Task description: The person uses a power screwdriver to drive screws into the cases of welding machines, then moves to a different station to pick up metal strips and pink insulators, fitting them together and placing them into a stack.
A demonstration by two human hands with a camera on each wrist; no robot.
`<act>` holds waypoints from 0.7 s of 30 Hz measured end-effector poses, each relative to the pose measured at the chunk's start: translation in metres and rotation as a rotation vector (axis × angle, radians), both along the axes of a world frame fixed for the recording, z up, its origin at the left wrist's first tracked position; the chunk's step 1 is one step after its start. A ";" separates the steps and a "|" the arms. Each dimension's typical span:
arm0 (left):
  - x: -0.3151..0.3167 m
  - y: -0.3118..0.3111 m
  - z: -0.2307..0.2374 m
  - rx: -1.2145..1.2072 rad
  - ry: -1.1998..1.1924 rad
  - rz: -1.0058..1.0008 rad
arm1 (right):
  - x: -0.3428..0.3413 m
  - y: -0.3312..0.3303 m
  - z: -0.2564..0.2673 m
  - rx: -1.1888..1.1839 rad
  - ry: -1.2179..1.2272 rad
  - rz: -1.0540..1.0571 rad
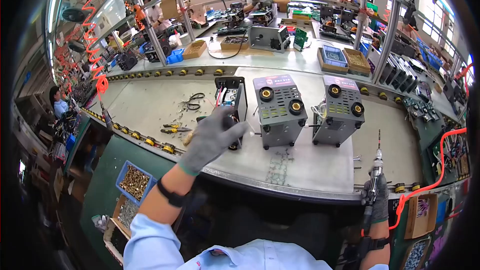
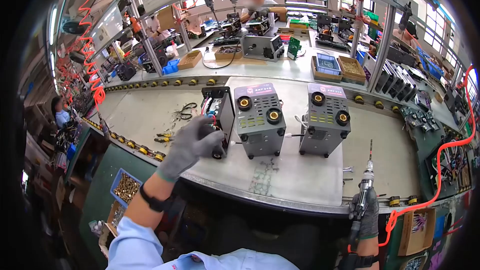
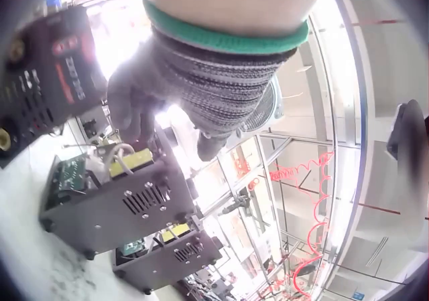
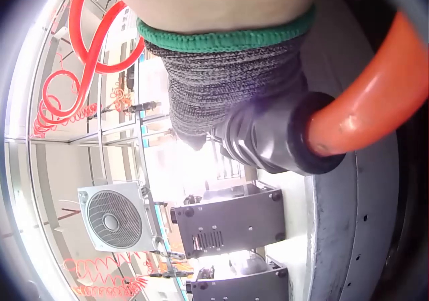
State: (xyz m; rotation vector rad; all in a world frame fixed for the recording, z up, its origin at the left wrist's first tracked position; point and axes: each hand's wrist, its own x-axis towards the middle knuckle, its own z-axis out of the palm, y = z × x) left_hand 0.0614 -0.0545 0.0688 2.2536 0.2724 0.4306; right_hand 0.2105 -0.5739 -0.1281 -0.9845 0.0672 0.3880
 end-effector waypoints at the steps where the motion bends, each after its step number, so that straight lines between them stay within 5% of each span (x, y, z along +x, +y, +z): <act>1: 0.025 -0.010 -0.002 -0.016 0.022 0.037 | 0.004 -0.003 -0.003 -0.033 0.022 0.007; 7: 0.099 -0.027 -0.021 0.125 -0.048 0.062 | 0.002 0.001 0.001 0.006 -0.026 0.017; 12: 0.016 -0.085 -0.024 -0.105 -0.200 -0.054 | -0.011 0.009 0.016 -0.032 -0.065 -0.006; 13: -0.001 -0.084 -0.049 0.092 -0.268 -0.036 | -0.006 0.004 0.009 -0.008 -0.095 0.050; 16: -0.042 -0.096 -0.091 0.196 -0.213 0.033 | -0.014 0.009 0.015 0.007 -0.057 -0.003; 21: -0.019 -0.076 -0.133 0.097 -0.120 0.098 | -0.011 0.005 0.016 -0.014 -0.076 0.073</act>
